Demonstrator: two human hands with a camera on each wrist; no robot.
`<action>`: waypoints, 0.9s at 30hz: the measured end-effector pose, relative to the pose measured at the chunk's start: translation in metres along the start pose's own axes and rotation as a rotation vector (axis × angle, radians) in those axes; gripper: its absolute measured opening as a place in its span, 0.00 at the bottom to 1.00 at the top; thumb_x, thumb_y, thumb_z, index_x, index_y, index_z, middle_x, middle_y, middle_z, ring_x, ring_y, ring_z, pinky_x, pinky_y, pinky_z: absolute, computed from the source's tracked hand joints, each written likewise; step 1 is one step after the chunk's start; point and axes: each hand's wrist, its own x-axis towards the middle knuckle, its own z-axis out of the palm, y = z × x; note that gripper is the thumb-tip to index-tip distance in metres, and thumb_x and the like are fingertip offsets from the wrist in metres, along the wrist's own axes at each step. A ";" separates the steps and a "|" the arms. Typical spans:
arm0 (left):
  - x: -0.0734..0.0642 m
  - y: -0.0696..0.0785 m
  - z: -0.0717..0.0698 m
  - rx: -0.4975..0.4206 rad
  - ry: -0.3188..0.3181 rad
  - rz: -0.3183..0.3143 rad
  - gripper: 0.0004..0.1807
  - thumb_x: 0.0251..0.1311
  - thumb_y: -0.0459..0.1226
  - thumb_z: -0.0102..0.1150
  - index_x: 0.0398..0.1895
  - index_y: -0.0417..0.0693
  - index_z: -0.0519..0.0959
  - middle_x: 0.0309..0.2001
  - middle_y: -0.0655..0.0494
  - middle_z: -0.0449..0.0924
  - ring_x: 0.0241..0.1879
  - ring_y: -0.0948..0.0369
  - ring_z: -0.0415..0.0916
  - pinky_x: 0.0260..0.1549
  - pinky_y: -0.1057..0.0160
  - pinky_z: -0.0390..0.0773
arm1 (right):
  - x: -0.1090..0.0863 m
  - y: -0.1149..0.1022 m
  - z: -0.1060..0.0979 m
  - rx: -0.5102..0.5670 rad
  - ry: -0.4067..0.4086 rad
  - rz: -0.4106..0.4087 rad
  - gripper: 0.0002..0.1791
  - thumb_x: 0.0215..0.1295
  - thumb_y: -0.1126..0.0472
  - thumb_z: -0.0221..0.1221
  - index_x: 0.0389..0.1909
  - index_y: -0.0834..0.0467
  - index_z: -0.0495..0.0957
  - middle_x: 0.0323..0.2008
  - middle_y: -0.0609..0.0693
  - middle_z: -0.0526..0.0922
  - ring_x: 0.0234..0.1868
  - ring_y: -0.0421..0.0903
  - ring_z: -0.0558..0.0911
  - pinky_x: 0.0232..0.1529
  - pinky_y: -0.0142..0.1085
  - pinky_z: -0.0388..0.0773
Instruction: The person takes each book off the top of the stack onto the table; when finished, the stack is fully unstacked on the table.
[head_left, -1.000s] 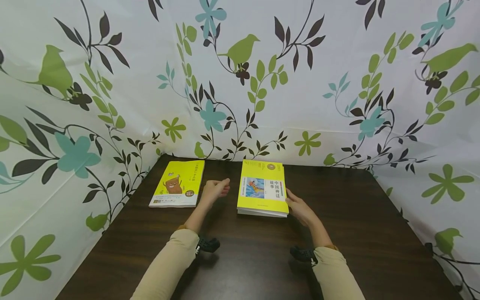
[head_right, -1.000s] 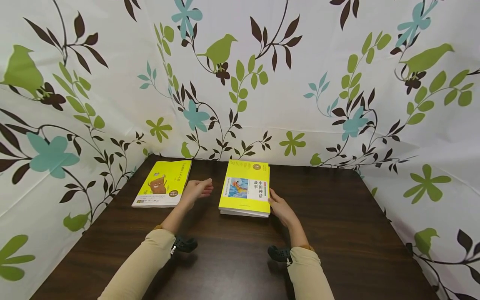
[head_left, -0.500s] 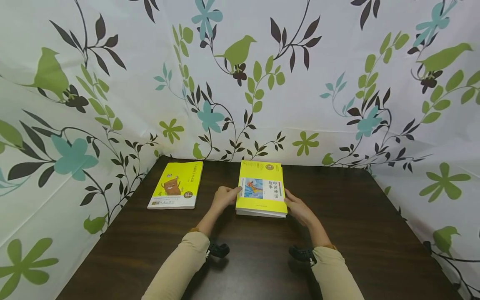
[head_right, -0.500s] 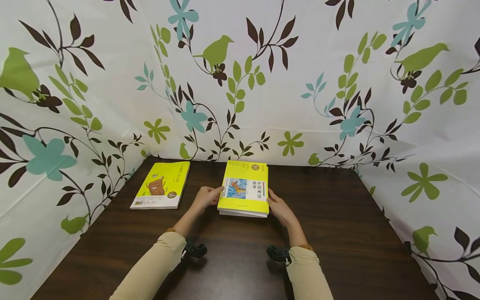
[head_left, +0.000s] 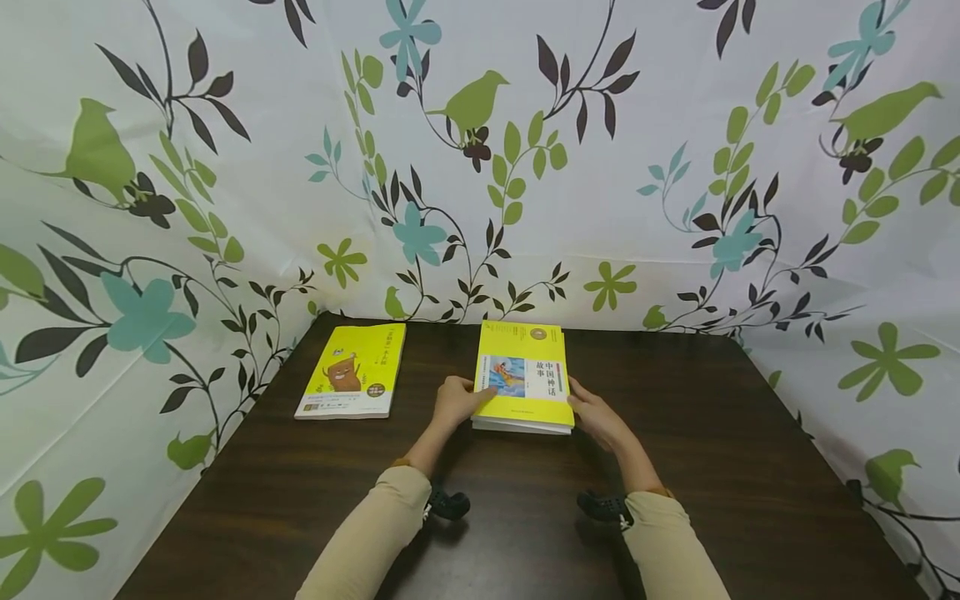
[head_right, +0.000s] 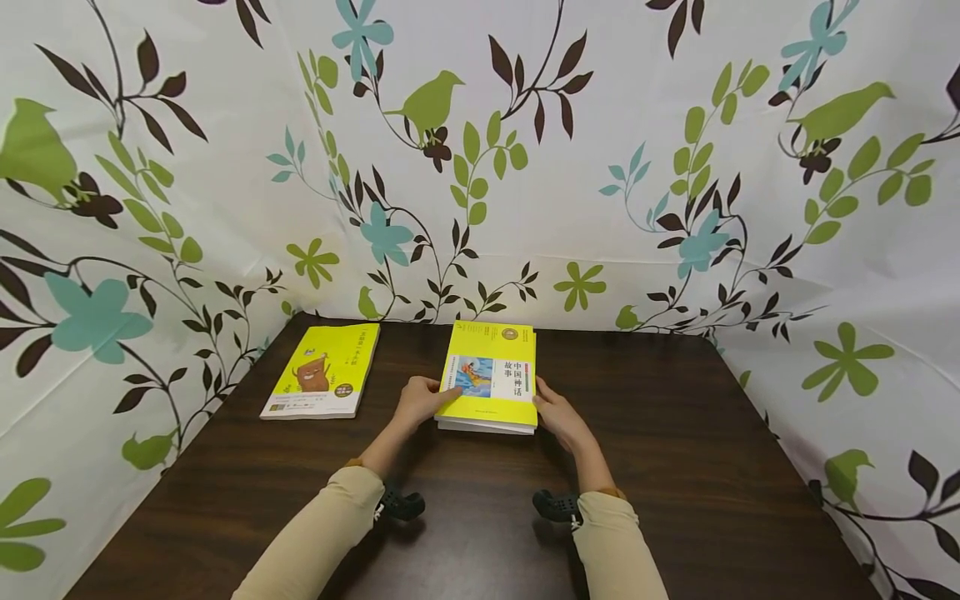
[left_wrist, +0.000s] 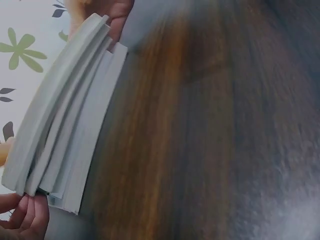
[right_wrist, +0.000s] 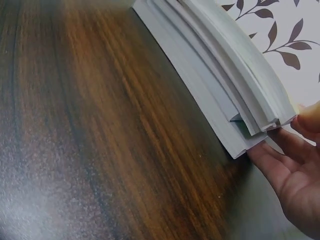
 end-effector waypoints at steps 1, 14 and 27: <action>0.000 0.001 0.001 -0.002 0.002 0.001 0.27 0.54 0.49 0.70 0.43 0.31 0.83 0.32 0.46 0.84 0.26 0.60 0.77 0.25 0.67 0.76 | 0.000 -0.001 -0.001 -0.001 0.000 -0.001 0.32 0.80 0.58 0.37 0.79 0.53 0.37 0.77 0.61 0.48 0.70 0.56 0.63 0.72 0.56 0.57; 0.000 -0.003 -0.006 -0.061 0.023 -0.072 0.26 0.57 0.45 0.68 0.47 0.29 0.81 0.35 0.43 0.84 0.28 0.59 0.78 0.25 0.67 0.75 | -0.004 0.002 0.003 -0.004 0.021 -0.027 0.37 0.76 0.55 0.48 0.78 0.56 0.43 0.75 0.63 0.52 0.72 0.60 0.62 0.69 0.55 0.63; 0.001 0.008 -0.015 -0.186 0.110 0.011 0.20 0.58 0.36 0.65 0.48 0.27 0.81 0.33 0.39 0.86 0.25 0.60 0.81 0.21 0.68 0.79 | 0.001 0.005 0.001 -0.039 0.062 -0.030 0.39 0.73 0.57 0.54 0.78 0.57 0.47 0.70 0.65 0.64 0.67 0.58 0.71 0.66 0.53 0.69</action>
